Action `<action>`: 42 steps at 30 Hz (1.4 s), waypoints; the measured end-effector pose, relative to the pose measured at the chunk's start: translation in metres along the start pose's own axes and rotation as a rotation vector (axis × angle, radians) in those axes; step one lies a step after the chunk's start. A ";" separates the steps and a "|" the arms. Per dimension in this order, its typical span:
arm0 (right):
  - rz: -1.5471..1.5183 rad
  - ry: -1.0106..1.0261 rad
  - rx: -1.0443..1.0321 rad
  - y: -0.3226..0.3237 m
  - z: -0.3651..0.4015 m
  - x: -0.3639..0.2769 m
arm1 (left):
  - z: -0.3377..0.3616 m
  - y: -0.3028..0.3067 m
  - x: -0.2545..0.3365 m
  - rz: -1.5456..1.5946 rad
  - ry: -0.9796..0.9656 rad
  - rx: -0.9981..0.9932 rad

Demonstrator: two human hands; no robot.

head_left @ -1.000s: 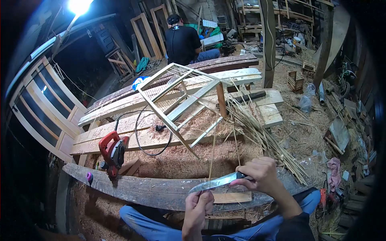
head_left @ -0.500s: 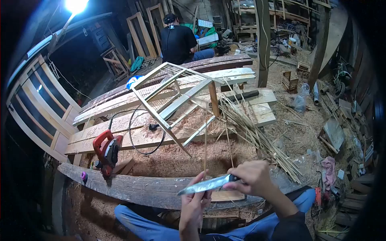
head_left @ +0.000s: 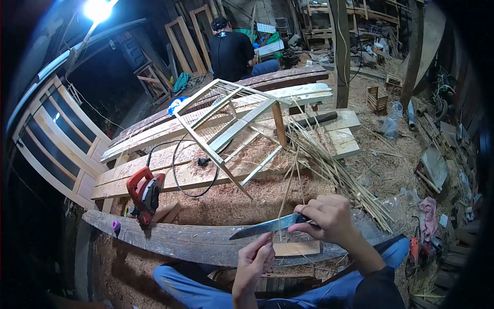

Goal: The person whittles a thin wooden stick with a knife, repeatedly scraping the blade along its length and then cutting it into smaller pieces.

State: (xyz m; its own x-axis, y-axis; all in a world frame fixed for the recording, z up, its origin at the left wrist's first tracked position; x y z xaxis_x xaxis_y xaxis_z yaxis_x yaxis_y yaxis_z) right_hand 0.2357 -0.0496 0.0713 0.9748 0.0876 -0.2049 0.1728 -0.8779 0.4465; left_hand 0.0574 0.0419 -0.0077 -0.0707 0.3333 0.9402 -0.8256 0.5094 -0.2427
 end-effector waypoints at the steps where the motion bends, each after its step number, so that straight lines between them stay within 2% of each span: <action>1: 0.002 0.002 0.000 0.001 0.000 -0.001 | 0.000 0.001 0.001 0.002 -0.001 -0.002; 4: 0.039 0.029 0.010 0.001 -0.001 -0.005 | 0.001 -0.002 0.005 -0.053 -0.015 -0.016; 6: 0.051 0.043 -0.024 -0.001 0.000 -0.007 | 0.000 -0.009 0.011 -0.061 -0.131 -0.003; 10: 0.010 0.053 -0.076 -0.009 0.004 -0.015 | -0.003 -0.019 0.018 -0.094 -0.164 -0.047; 12: -0.024 0.047 -0.117 -0.013 0.007 -0.017 | -0.004 -0.017 0.006 0.136 -0.006 -0.073; 13: -0.021 0.048 -0.117 -0.015 0.008 -0.016 | -0.003 -0.016 0.004 0.137 -0.006 -0.076; 16: -0.089 0.027 -0.098 -0.018 0.010 -0.018 | 0.000 -0.016 0.004 -0.015 -0.007 0.031; 18: -0.120 -0.020 -0.092 -0.019 0.010 -0.017 | 0.003 -0.019 0.012 -0.060 -0.098 0.193; 19: -0.119 -0.022 -0.091 -0.017 0.009 -0.017 | 0.003 -0.015 0.008 -0.062 -0.097 0.192; 21: -0.122 -0.037 -0.094 -0.011 0.005 -0.015 | 0.004 -0.011 0.007 -0.128 -0.222 0.114; 24: -0.060 -0.010 -0.044 -0.012 0.013 0.002 | 0.003 -0.005 0.012 -0.176 -0.180 0.149; 26: 0.152 -0.215 0.066 0.003 0.022 0.067 | 0.006 0.013 0.028 -0.110 -0.108 0.272; 28: 0.340 -0.428 0.230 0.046 0.016 0.112 | 0.013 0.042 0.037 -0.125 -0.141 0.270; 30: 0.226 -0.319 0.176 0.037 0.003 0.083 | 0.008 0.042 0.037 -0.127 -0.174 0.325; 32: 0.126 -0.240 0.130 0.023 0.004 0.047 | -0.006 0.022 0.041 -0.132 -0.229 0.229; 33: 0.094 -0.196 0.088 0.016 0.001 0.036 | -0.009 0.015 0.031 -0.002 -0.112 0.183; 34: 0.054 -0.166 0.036 0.010 0.002 0.027 | -0.010 0.009 0.025 0.008 -0.082 0.149; 38: -0.007 -0.177 0.022 0.008 0.002 0.019 | -0.010 -0.005 0.011 0.056 -0.038 0.092; 40: -0.176 -0.198 -0.087 -0.001 0.010 0.008 | -0.011 -0.009 0.005 0.050 -0.007 0.077; 42: -0.161 -0.158 -0.088 -0.006 0.016 -0.003 | -0.008 -0.012 -0.004 0.011 0.014 0.098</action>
State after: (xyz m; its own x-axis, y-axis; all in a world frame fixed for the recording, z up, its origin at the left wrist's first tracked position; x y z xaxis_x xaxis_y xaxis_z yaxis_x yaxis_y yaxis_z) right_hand 0.2293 -0.0517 0.0554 0.9007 0.1427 -0.4102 0.3429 -0.8134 0.4699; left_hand 0.0722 0.0413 -0.0101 -0.0729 0.3494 0.9341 -0.8755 0.4262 -0.2278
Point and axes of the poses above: each hand's wrist, its own z-axis away from the middle knuckle, its own y-axis out of the back of the hand, x = y × z, the point moved 6 cm from there along -z, towards the middle knuckle, and after that the axes turned 13 degrees about x, right-handed, at the moved point
